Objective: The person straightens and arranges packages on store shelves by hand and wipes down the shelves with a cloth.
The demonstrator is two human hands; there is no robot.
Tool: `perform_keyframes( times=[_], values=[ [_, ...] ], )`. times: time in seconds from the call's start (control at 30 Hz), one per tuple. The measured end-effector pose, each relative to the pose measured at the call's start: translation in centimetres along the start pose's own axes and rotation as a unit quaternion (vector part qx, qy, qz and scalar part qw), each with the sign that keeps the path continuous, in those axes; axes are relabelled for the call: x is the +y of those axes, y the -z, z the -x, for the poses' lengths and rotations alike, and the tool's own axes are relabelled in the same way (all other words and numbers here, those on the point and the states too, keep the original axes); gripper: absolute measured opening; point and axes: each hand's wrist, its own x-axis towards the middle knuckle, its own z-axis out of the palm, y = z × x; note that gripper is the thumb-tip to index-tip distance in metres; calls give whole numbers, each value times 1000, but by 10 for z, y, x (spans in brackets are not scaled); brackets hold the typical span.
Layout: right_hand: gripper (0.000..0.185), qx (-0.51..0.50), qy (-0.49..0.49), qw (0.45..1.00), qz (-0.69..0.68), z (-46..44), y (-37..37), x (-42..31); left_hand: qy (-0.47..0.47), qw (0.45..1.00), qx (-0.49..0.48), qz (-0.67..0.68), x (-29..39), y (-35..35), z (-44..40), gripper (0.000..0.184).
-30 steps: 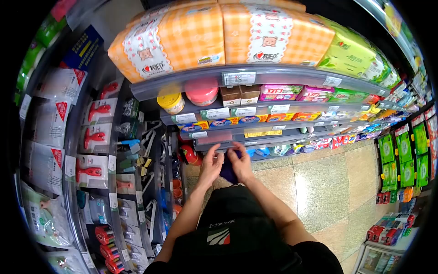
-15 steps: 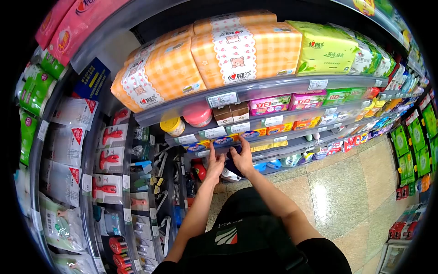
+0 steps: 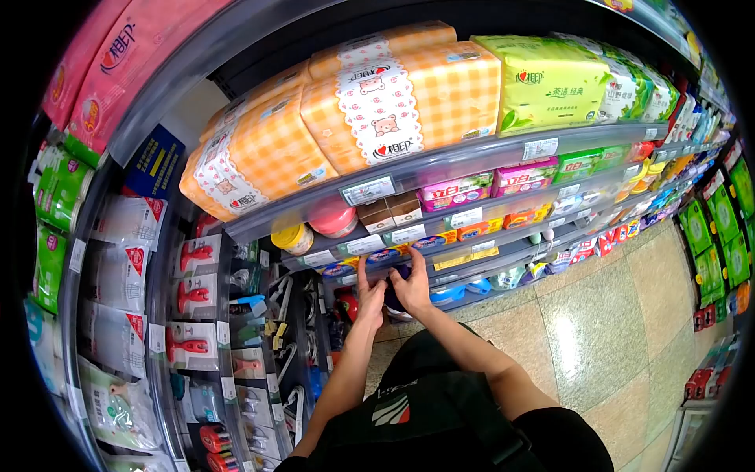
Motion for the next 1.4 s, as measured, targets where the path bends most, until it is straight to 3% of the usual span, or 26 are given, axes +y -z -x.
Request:
perform_keyframes(
  times=[0.2,0.4,0.5,0.6,0.93,1.03,1.1,1.17,1.23,1.4],
  values=[
    [64,15,33,999,10,1,-6,2,-12,995,32,-95,-6,-4,-3,76],
    [69,-1,32,999,4,-7,-1,9,6,999,32,-9,2,-15,-4,79],
    [71,2,32,999,-15,-4,0,9,-5,997,20,-73,-8,-5,-11,85],
    [66,16,44,998,-36,-4,0,13,1,999,6,-50,-8,-2,-13,83],
    [69,-52,21,997,-56,-2,17,7,-10,999,14,-50,-15,2,-16,87],
    [71,-100,31,994,-30,-2,32,2,44,999,16,-12,-10,-5,-5,85],
    [72,-83,49,995,-19,1,45,-1,-30,992,63,-104,-20,-14,3,88],
    [74,-26,69,997,-18,3,57,1,-62,980,57,-182,-8,-31,19,85],
    [76,15,67,998,5,-3,72,0,-98,966,-57,-233,4,-49,24,83],
    [85,3,-7,1000,12,-19,90,-2,30,988,-111,-107,7,-73,-3,80]
  ],
)
